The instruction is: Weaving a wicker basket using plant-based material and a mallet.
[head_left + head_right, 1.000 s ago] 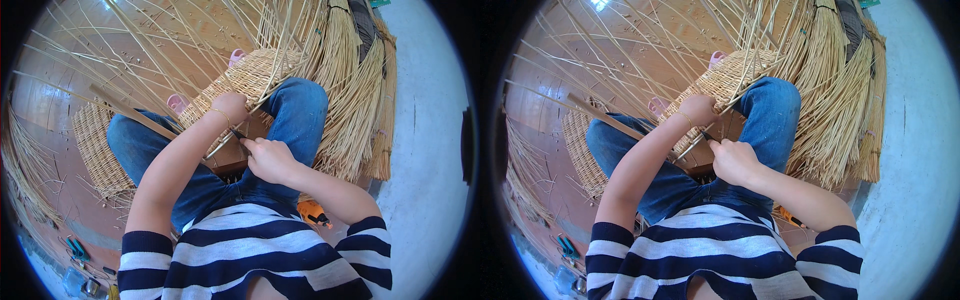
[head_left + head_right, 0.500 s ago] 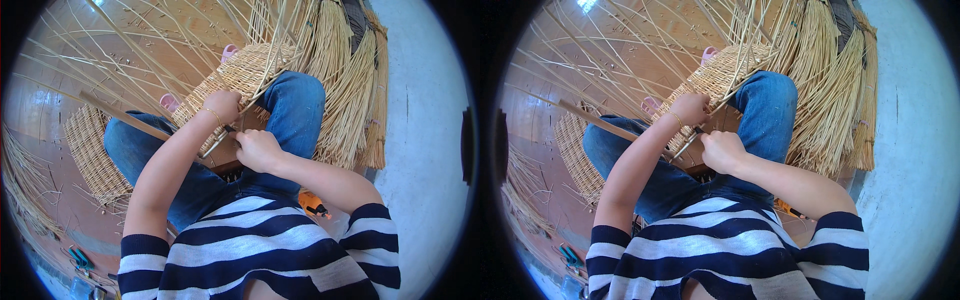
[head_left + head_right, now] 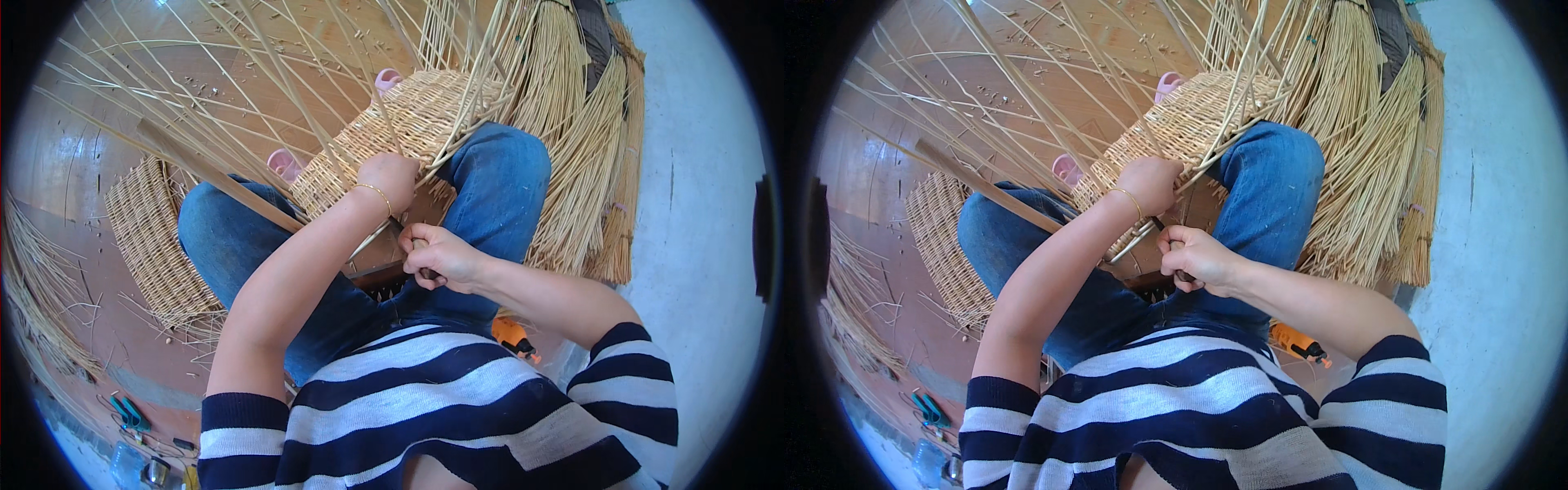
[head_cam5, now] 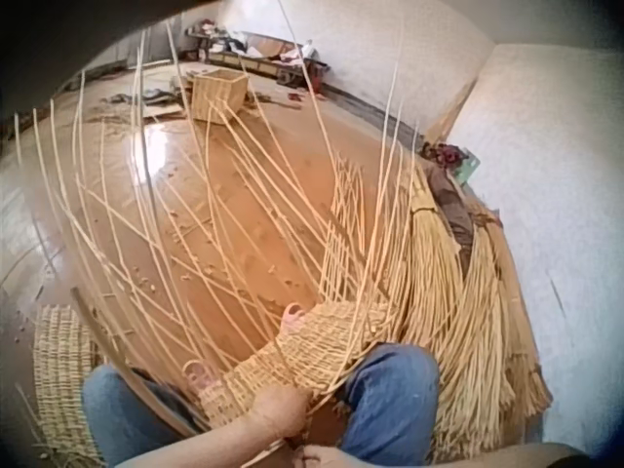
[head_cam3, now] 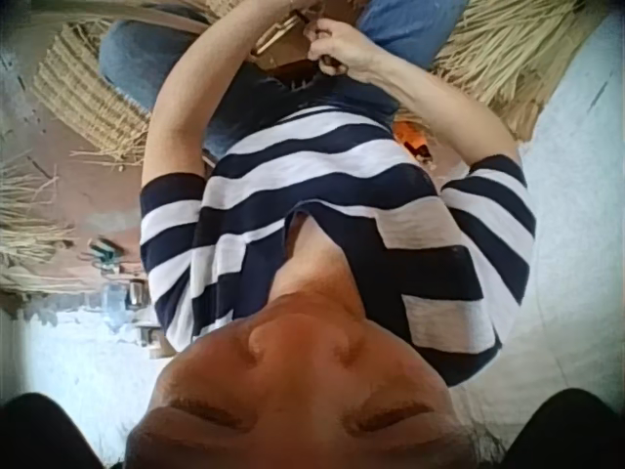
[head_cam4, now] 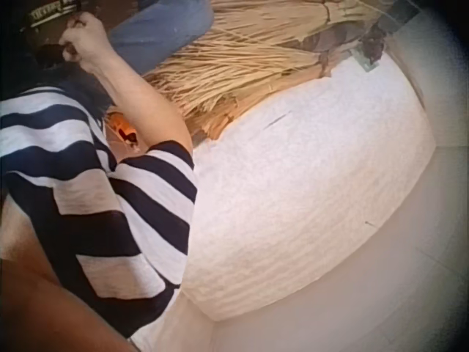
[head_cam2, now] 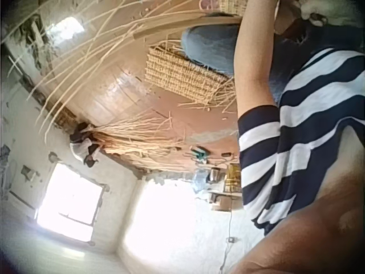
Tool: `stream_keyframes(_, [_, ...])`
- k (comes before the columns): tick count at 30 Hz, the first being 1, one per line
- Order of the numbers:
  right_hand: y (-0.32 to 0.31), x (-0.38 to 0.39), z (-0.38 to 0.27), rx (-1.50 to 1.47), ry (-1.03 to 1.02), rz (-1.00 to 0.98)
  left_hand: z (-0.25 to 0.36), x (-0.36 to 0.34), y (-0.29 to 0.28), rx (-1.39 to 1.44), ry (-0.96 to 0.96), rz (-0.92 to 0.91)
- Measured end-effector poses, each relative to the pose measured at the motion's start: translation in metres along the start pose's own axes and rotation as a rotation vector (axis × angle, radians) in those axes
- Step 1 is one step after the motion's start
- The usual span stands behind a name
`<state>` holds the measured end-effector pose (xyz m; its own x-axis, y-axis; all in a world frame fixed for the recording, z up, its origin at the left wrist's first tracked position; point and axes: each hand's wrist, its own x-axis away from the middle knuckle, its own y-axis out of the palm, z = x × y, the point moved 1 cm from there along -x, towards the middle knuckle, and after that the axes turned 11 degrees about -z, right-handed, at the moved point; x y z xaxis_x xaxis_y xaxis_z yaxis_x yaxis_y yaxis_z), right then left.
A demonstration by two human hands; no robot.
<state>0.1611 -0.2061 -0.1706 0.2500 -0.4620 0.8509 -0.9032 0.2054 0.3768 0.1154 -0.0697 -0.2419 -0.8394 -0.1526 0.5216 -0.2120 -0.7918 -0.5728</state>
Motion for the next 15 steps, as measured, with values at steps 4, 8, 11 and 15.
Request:
stream_keyframes(4, [0.015,-0.007,0.018,-0.434,-0.191,-0.001,0.006,0.000,-0.006,-0.006,-0.026,-0.007])
stream_keyframes(8, [0.023,-0.012,0.026,-0.401,-0.241,0.062,0.006,-0.001,-0.003,-0.046,0.001,-0.001])
stream_keyframes(11, [0.031,-0.001,0.021,-0.361,-0.329,0.119,-0.008,-0.005,0.006,-0.045,0.036,0.086])
stream_keyframes(15, [-0.048,-0.061,0.079,0.009,-0.532,0.587,-0.004,0.014,-0.011,-0.037,0.025,0.067])
